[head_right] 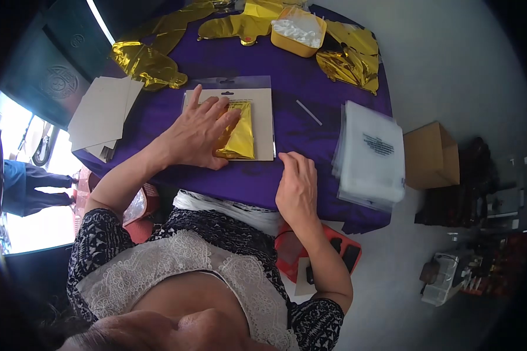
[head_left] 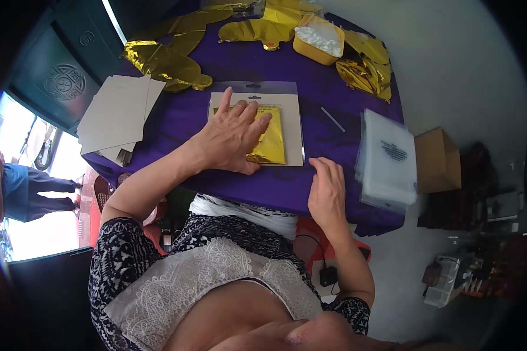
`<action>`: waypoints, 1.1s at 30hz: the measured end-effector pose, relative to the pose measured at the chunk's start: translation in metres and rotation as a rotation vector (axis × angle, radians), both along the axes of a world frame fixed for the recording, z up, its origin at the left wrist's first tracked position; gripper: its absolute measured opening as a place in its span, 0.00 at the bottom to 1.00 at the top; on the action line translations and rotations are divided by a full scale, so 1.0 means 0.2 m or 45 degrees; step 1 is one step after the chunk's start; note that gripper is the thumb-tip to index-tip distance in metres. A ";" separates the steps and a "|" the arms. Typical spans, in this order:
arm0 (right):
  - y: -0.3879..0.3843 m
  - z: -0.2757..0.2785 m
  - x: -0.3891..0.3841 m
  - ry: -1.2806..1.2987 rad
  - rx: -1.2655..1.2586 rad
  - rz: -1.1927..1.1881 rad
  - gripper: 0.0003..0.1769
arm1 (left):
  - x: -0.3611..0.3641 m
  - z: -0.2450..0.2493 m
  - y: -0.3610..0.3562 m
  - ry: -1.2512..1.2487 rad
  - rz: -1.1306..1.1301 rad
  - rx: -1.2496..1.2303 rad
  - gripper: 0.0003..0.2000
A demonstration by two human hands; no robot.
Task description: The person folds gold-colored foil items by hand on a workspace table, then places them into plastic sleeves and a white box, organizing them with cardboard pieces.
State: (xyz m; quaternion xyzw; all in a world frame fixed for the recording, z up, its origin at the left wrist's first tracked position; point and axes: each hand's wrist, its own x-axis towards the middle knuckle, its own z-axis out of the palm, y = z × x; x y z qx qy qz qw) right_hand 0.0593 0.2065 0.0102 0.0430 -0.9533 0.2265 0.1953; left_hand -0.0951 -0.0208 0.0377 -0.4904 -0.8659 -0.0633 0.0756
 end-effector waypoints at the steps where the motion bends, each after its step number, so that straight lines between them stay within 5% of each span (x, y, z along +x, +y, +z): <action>1: 0.00 0.00 0.00 -0.009 -0.005 -0.003 0.22 | -0.01 -0.01 0.00 0.021 -0.017 0.026 0.48; 33: 0.01 -0.06 0.00 0.025 0.041 0.051 0.21 | -0.01 0.03 0.03 0.054 0.025 -0.035 0.46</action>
